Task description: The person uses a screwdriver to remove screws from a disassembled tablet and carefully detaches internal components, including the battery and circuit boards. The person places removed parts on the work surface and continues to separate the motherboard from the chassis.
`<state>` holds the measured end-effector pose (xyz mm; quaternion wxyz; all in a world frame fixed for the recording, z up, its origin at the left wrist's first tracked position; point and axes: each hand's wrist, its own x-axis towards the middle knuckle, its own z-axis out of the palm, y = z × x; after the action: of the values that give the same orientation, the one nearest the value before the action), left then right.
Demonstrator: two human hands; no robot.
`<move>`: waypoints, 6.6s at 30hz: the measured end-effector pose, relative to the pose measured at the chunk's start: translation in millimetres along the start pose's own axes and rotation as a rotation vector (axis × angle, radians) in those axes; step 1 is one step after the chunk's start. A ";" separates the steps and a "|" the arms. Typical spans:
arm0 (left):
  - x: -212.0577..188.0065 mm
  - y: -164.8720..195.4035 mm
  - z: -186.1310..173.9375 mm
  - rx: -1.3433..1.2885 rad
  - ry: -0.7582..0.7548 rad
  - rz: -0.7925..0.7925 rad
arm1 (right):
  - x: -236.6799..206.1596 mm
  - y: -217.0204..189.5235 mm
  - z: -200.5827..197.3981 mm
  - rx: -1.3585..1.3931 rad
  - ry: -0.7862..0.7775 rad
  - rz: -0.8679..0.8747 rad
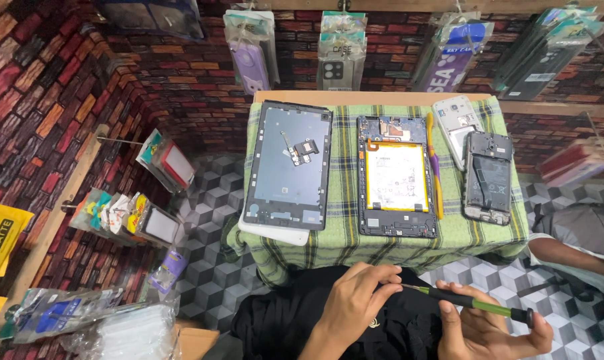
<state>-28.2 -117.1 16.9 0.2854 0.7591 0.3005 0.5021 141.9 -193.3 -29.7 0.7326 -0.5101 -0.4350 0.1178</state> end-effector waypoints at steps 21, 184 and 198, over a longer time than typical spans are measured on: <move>4.8 -0.9 -13.7 0.027 -0.156 -0.003 | 3.0 6.4 -11.4 0.058 -0.169 -0.073; 126.9 -80.4 23.5 0.186 -0.022 -0.052 | 93.4 13.1 83.4 -0.331 -0.454 -0.377; 125.8 -86.3 29.1 0.208 0.001 -0.081 | 98.2 12.6 89.3 -0.360 -0.473 -0.324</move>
<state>23.9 29.1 18.1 0.2251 0.7717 0.3813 0.4565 135.9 -69.5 19.4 0.5185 -0.5141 -0.6823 0.0360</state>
